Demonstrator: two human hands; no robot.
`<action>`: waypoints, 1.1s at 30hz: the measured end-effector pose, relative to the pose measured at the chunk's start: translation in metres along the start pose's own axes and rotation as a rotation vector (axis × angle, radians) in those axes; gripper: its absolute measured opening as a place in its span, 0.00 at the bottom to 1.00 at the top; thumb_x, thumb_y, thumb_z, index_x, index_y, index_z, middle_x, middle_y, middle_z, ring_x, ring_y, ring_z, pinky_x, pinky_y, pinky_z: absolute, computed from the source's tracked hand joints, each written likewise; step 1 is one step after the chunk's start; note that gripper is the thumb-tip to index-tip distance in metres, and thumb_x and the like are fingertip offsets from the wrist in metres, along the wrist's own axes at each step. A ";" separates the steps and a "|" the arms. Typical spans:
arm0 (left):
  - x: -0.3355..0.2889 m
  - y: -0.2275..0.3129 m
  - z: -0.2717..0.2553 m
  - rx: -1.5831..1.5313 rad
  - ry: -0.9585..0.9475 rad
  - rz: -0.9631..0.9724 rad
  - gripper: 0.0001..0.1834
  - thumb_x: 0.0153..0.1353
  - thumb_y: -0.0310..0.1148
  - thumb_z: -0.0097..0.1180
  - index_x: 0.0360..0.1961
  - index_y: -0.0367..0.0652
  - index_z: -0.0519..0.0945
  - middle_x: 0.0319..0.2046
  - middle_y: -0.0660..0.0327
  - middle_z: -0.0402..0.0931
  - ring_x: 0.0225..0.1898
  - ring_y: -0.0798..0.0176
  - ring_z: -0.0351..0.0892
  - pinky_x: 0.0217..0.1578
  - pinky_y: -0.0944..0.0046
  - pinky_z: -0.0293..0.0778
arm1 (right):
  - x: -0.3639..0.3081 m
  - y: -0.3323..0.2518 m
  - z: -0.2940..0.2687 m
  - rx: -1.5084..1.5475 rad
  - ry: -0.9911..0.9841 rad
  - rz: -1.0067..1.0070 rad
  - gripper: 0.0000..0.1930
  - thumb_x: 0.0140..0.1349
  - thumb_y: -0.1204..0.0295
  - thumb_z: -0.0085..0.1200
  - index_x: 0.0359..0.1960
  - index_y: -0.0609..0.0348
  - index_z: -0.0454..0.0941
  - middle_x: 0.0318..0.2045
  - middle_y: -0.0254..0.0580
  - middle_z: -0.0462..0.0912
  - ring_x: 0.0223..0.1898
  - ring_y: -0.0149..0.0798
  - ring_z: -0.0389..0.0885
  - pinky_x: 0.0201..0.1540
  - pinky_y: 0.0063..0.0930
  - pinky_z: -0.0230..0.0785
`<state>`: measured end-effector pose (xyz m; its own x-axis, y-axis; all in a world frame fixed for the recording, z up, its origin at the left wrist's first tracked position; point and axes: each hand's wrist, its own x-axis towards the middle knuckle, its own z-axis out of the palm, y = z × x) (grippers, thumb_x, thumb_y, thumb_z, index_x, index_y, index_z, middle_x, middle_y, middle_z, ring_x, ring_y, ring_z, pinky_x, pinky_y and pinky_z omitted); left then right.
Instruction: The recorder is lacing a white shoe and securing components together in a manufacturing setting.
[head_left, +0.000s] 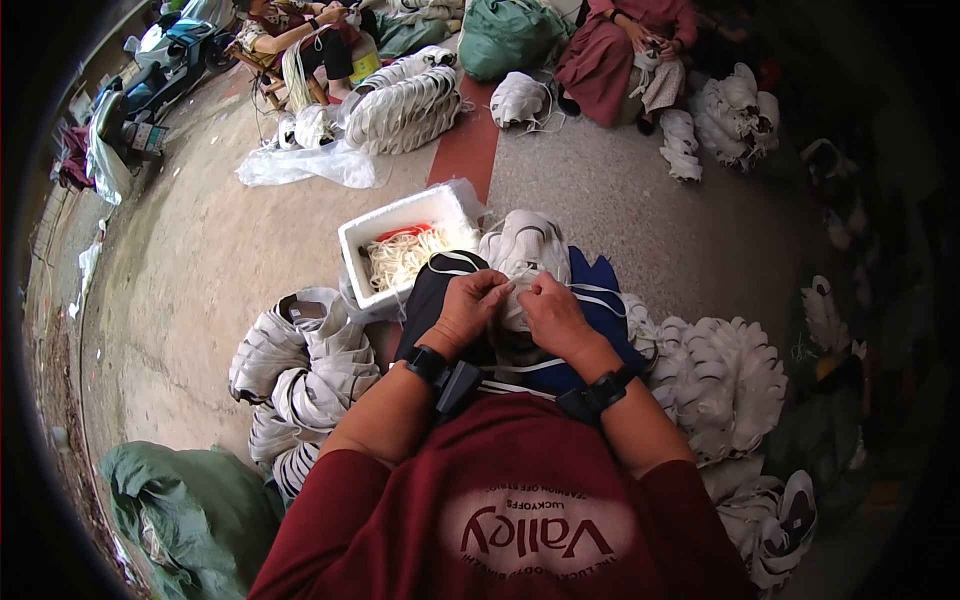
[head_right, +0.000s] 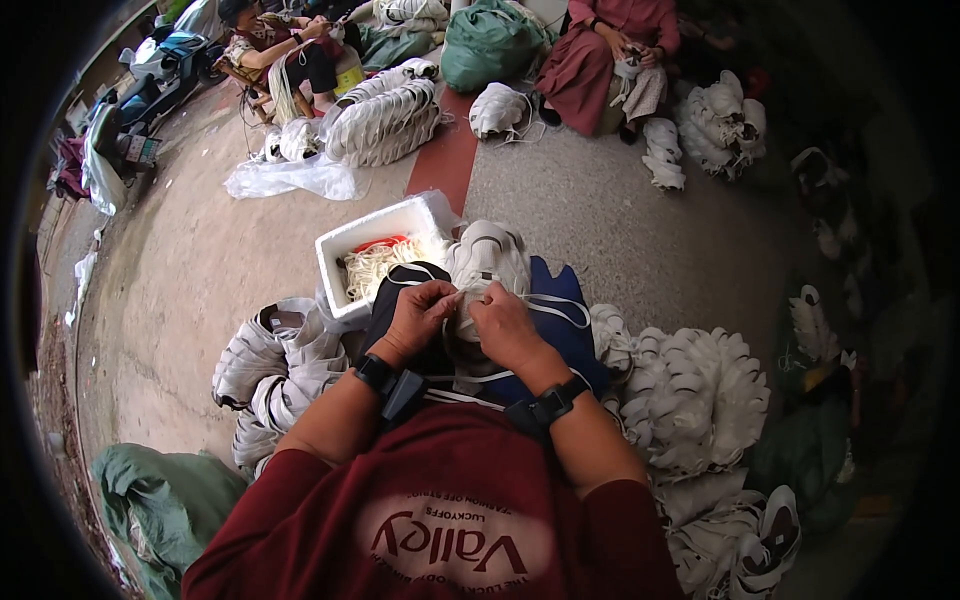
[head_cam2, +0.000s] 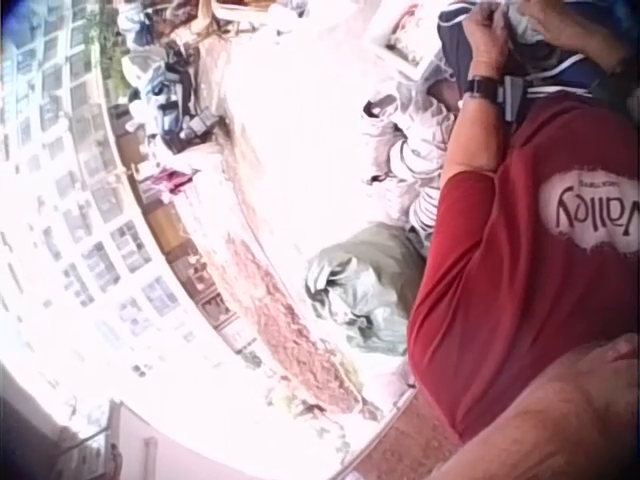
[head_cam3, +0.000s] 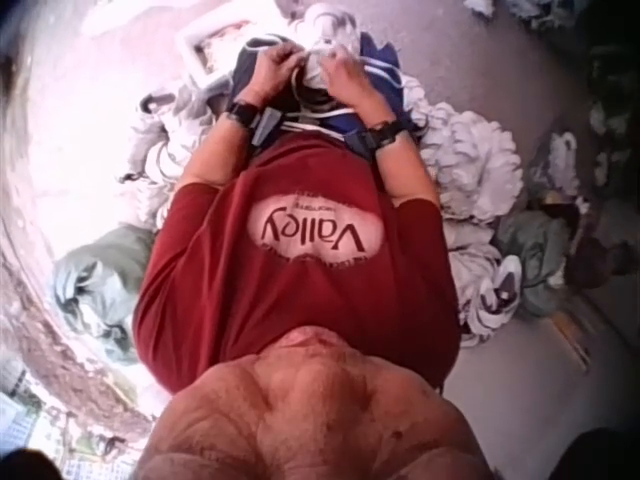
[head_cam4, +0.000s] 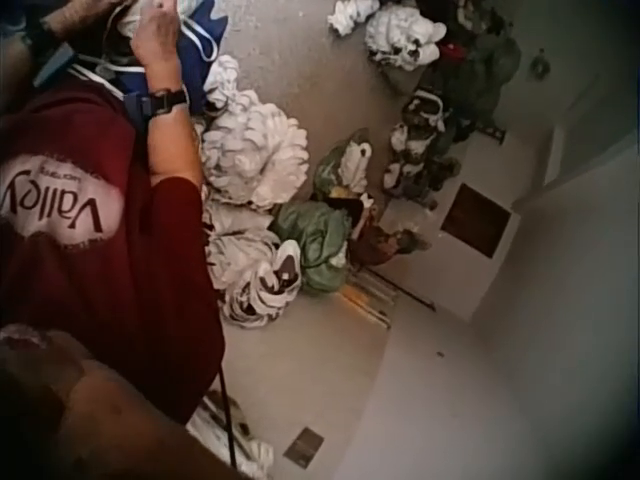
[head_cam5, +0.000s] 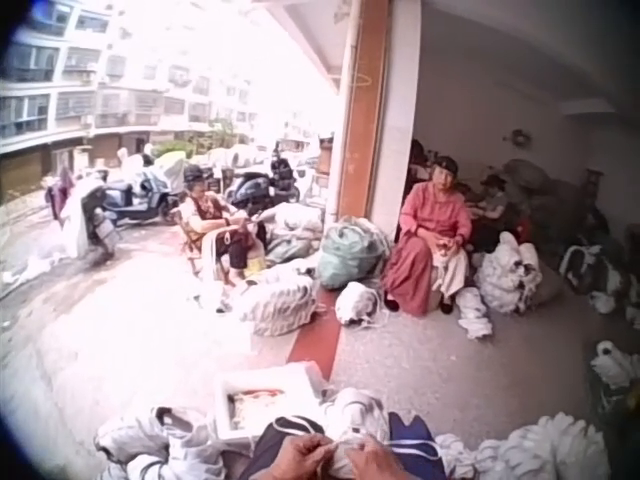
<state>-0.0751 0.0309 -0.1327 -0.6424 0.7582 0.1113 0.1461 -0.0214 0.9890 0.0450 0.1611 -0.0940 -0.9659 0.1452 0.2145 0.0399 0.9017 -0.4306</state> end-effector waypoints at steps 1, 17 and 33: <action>0.000 -0.003 0.001 0.020 0.004 -0.012 0.06 0.56 0.28 0.58 0.31 0.35 0.79 0.21 0.62 0.77 0.23 0.74 0.70 0.27 0.71 0.70 | 0.001 0.000 0.005 -0.120 -0.022 -0.051 0.09 0.45 0.79 0.52 0.31 0.60 0.75 0.33 0.49 0.72 0.34 0.51 0.75 0.36 0.40 0.69; 0.011 0.030 0.018 1.106 -0.270 0.168 0.09 0.51 0.37 0.53 0.22 0.45 0.78 0.20 0.52 0.77 0.23 0.49 0.79 0.23 0.54 0.73 | -0.014 0.023 -0.005 0.599 0.063 0.229 0.05 0.53 0.80 0.50 0.30 0.67 0.77 0.18 0.37 0.77 0.21 0.27 0.74 0.26 0.22 0.66; 0.005 0.033 0.018 0.950 -0.261 0.110 0.06 0.49 0.34 0.52 0.25 0.48 0.80 0.21 0.55 0.78 0.26 0.51 0.80 0.26 0.55 0.74 | -0.026 0.049 0.016 1.416 0.267 0.524 0.08 0.60 0.73 0.49 0.27 0.63 0.77 0.18 0.34 0.78 0.17 0.22 0.71 0.22 0.12 0.61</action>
<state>-0.0600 0.0458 -0.1007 -0.4204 0.9053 0.0598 0.8107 0.3453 0.4728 0.0680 0.1949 -0.1348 -0.8425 0.5194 -0.1431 -0.0684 -0.3665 -0.9279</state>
